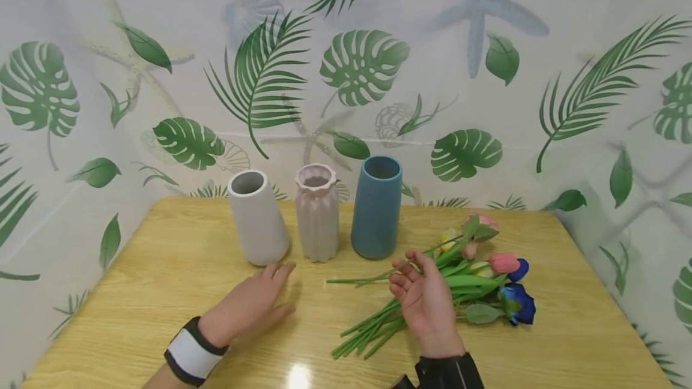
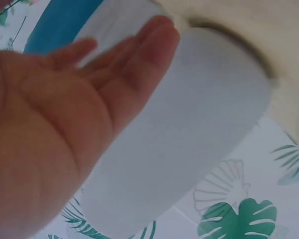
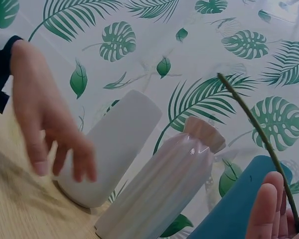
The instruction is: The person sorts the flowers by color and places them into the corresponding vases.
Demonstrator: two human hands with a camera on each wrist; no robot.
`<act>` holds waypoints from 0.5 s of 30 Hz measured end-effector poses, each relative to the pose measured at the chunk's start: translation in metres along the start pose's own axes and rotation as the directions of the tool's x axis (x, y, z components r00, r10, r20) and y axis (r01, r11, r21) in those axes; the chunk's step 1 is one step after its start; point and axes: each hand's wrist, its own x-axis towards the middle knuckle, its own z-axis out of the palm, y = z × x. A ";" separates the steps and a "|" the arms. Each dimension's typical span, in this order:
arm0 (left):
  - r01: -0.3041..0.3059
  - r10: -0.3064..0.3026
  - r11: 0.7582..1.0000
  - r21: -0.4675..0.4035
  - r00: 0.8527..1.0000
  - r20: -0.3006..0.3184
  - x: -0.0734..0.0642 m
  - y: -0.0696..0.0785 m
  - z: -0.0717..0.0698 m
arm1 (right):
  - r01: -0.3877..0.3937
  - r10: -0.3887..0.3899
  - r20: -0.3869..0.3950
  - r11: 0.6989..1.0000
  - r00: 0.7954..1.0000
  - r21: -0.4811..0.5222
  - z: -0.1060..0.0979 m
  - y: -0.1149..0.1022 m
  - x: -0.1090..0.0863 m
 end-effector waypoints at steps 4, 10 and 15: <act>-0.014 -0.001 0.997 -0.078 0.983 -0.184 0.011 0.010 -0.007 | 0.029 -0.027 0.018 0.992 0.999 -0.126 0.002 0.001 0.001; -0.019 -0.093 0.957 -0.290 0.926 -0.366 0.029 0.018 -0.011 | 0.055 -0.063 -0.027 0.968 0.998 -0.243 0.007 0.001 0.001; 0.032 -0.203 0.905 -0.423 0.908 -0.366 0.045 0.022 -0.012 | 0.080 -0.085 -0.009 0.957 0.996 -0.278 0.009 0.004 0.003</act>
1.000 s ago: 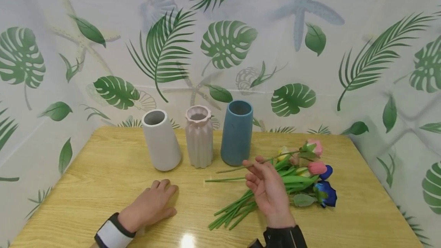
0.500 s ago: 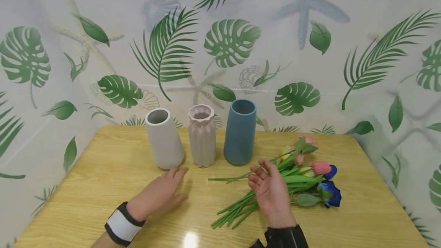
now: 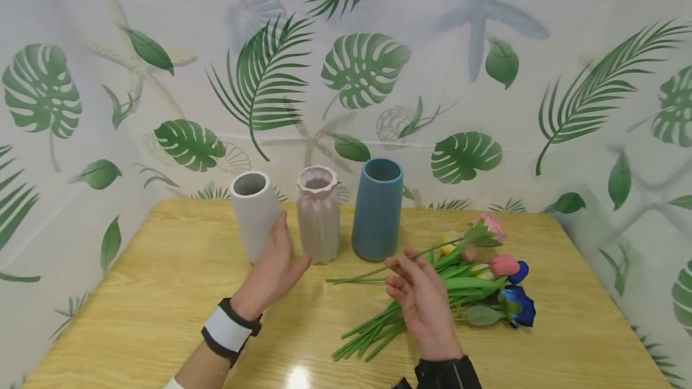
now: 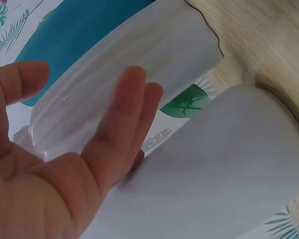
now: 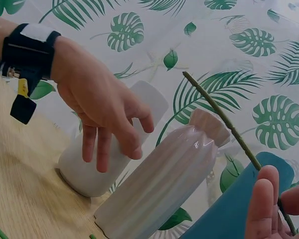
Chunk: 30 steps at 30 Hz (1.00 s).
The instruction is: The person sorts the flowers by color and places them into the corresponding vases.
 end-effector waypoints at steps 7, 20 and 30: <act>0.086 -0.090 0.993 -0.079 0.994 -0.057 0.022 0.005 0.013 | 0.045 -0.040 0.067 0.996 0.997 -0.072 0.001 0.003 -0.002; 0.136 -0.136 0.991 -0.012 0.991 -0.003 0.038 -0.012 0.034 | 0.130 -0.103 0.130 0.966 0.986 -0.225 -0.030 0.034 0.019; 0.135 -0.135 0.991 0.023 0.991 0.005 0.037 -0.015 0.034 | 0.177 -0.159 0.084 0.946 0.984 -0.271 -0.065 0.066 0.046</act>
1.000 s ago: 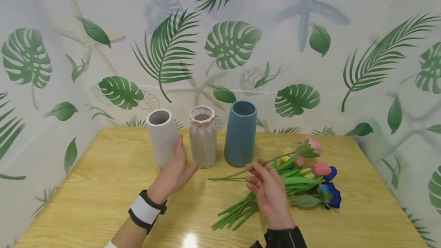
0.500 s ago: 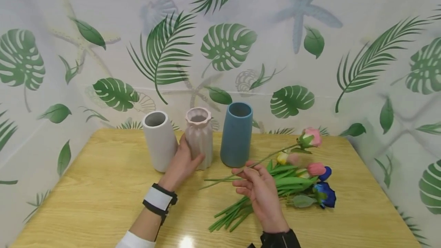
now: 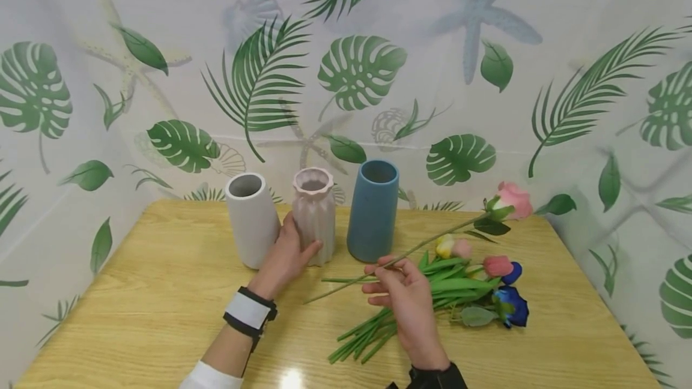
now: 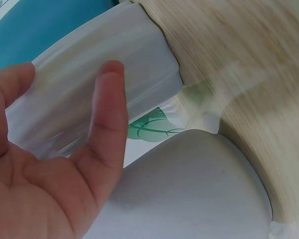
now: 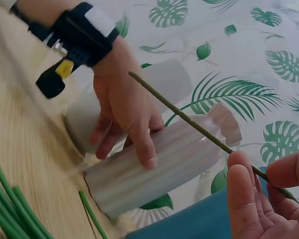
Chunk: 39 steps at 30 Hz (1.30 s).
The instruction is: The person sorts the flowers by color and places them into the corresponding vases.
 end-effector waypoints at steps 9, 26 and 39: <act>-0.049 0.051 0.996 0.079 0.998 -0.024 -0.001 -0.003 0.002 | 0.201 -0.254 -0.180 0.942 0.950 -0.267 0.014 0.008 0.000; -0.022 0.022 0.995 0.100 1.000 0.002 -0.002 0.000 0.001 | 0.707 -0.720 0.036 0.668 0.693 -0.235 0.031 0.009 -0.010; -0.005 0.004 0.994 0.105 1.000 0.008 -0.002 0.000 0.001 | 0.648 -0.709 0.132 0.533 0.693 -0.544 0.108 -0.072 -0.055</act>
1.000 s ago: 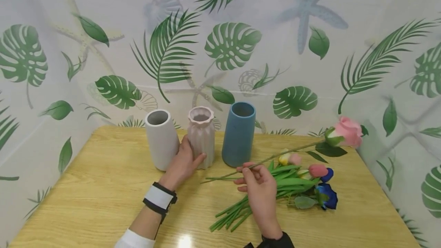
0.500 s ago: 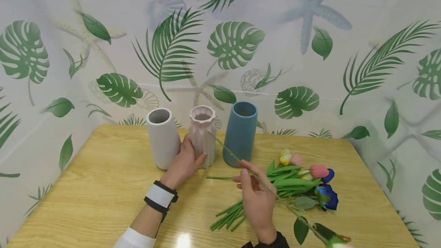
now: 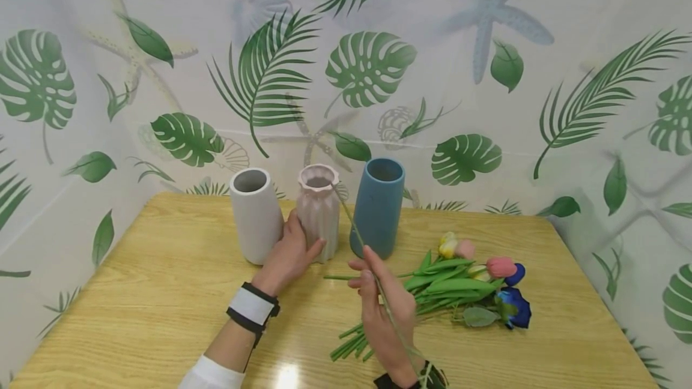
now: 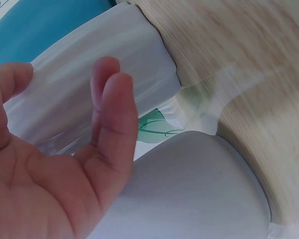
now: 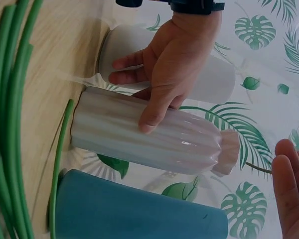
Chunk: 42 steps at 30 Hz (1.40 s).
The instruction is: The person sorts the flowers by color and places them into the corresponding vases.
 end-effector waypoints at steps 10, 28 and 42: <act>0.033 -0.033 0.999 -0.016 0.999 0.030 0.000 0.001 -0.002 | -0.101 0.105 0.059 0.992 0.993 -0.073 0.009 -0.007 0.010; -0.021 0.022 0.999 0.041 1.000 -0.022 0.001 -0.003 0.003 | 0.110 -0.072 0.105 0.903 0.992 -0.416 0.024 -0.011 0.083; -0.026 0.028 0.998 0.063 0.999 -0.030 0.002 -0.004 0.004 | 0.253 -0.245 0.095 0.761 0.965 -0.597 0.042 0.002 0.121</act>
